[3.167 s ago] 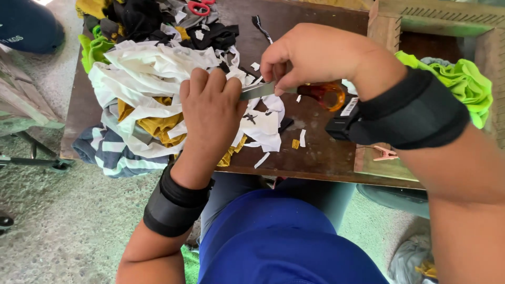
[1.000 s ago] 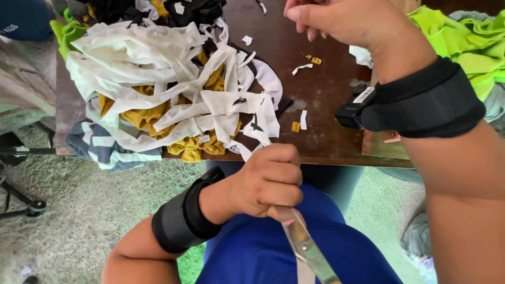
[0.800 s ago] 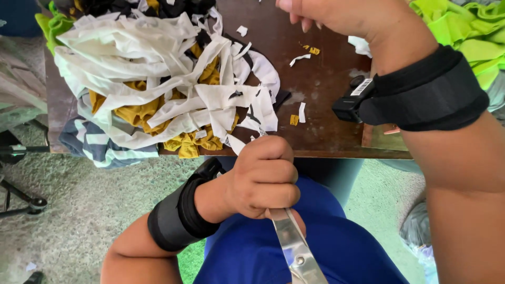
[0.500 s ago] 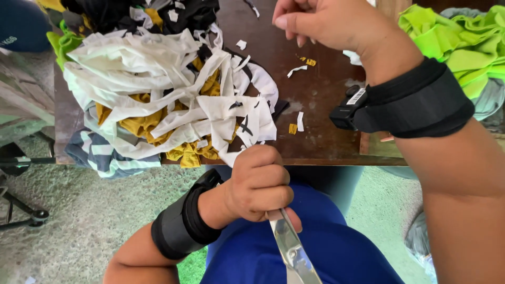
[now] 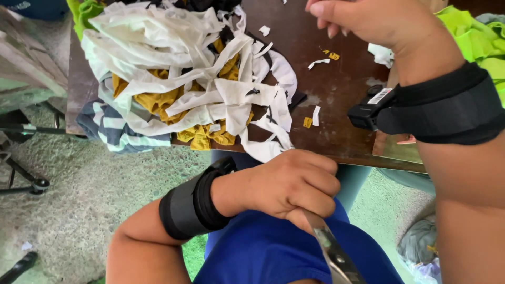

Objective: The person prepares fabric strips for rug production by straightening and folding fabric sheets, then cutting them with scissors, and finally aligning the cut strips on a workbench. The person uses both hands to manipulate the fabric and one hand to operate the scissors.

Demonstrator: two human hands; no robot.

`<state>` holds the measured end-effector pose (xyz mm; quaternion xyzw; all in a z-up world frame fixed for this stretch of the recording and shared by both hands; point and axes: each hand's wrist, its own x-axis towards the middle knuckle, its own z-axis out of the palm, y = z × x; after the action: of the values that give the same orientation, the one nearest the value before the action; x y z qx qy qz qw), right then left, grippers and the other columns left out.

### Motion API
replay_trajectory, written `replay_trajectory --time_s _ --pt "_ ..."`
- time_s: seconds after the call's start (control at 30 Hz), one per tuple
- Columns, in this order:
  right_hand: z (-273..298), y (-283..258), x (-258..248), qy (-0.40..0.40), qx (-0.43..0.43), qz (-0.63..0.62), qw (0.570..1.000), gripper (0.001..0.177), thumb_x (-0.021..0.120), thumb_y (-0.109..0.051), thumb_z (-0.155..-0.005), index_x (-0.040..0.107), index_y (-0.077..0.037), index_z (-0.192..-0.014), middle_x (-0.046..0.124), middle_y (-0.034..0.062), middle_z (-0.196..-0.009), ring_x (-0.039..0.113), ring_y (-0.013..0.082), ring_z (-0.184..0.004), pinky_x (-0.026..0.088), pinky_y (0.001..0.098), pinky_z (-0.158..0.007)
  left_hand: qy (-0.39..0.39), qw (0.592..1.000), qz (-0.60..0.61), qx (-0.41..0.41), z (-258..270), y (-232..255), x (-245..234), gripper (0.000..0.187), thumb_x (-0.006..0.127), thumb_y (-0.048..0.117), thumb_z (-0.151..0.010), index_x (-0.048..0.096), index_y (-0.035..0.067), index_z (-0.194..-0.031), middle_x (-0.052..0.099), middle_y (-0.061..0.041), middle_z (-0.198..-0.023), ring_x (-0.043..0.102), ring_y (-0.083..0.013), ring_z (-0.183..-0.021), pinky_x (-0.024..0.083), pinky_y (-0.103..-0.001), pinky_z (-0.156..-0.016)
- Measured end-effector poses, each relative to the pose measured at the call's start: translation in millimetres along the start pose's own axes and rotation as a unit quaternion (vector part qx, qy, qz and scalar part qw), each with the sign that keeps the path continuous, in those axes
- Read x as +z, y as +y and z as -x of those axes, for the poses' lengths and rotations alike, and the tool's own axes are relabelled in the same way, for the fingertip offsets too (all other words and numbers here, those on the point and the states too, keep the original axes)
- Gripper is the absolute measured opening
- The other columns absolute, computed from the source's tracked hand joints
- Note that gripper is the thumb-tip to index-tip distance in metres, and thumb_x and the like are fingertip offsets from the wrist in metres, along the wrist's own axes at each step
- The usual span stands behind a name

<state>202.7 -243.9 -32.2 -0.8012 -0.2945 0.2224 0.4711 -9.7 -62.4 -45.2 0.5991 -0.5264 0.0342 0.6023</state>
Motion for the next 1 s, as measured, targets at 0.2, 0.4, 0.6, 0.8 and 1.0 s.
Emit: replay_trajectory --time_s 0.2,0.4,0.6,0.8,1.0 --pt "-2 0 -4 -0.013 -0.02 -0.009 1.0 0.014 0.062 -0.017 -0.111 0.066 -0.005 -0.115 0.064 -0.0015 -0.091 0.06 0.0069 -0.079 0.05 0.0232 -0.072 -0.039 0.999 0.031 -0.001 0 -3 2 0.038 0.066 0.046 -0.101 0.059 0.011 -0.089 0.05 -0.005 -0.085 0.053 -0.0274 -0.083 0.047 -0.037 -0.072" --pt "-1 2 -2 -0.005 -0.009 0.007 1.0 0.013 0.061 -0.015 -0.111 0.067 -0.005 -0.115 0.066 -0.0013 -0.092 0.061 0.007 -0.079 0.05 0.0236 -0.071 -0.044 0.997 0.066 0.006 -2 -2 1 0.037 0.073 0.043 -0.096 0.061 0.01 -0.087 0.052 -0.005 -0.081 0.055 -0.0268 -0.08 0.046 -0.038 -0.071" --pt "1 -5 -3 -0.003 -0.012 0.007 1.0 0.012 0.061 -0.015 -0.112 0.069 -0.006 -0.115 0.066 -0.0007 -0.092 0.061 0.0066 -0.078 0.049 0.0228 -0.07 -0.048 0.995 0.083 0.018 2 -3 -6 0.04 0.077 0.038 -0.095 0.058 0.008 -0.078 0.051 -0.006 -0.077 0.054 -0.0274 -0.076 0.045 -0.039 -0.068" --pt "1 -16 -6 0.018 -0.001 -0.004 1.0 0.011 0.064 -0.013 -0.108 0.07 -0.006 -0.115 0.068 -0.001 -0.093 0.062 0.0055 -0.078 0.049 0.0215 -0.069 -0.025 0.999 -0.02 -0.022 16 -2 -31 0.038 0.075 0.036 -0.096 0.058 0.007 -0.079 0.051 -0.008 -0.078 0.055 -0.0297 -0.077 0.046 -0.041 -0.069" --pt "23 -56 -16 -0.031 -0.033 -0.074 0.996 0.017 0.058 -0.017 -0.11 0.068 -0.006 -0.118 0.069 0.0006 -0.098 0.066 0.0072 -0.086 0.052 0.0215 -0.075 0.118 0.927 -0.3 -0.192 39 7 -60 0.032 0.082 0.025 -0.082 0.058 0.007 -0.073 0.052 -0.008 -0.07 0.056 -0.0304 -0.069 0.043 -0.043 -0.061"
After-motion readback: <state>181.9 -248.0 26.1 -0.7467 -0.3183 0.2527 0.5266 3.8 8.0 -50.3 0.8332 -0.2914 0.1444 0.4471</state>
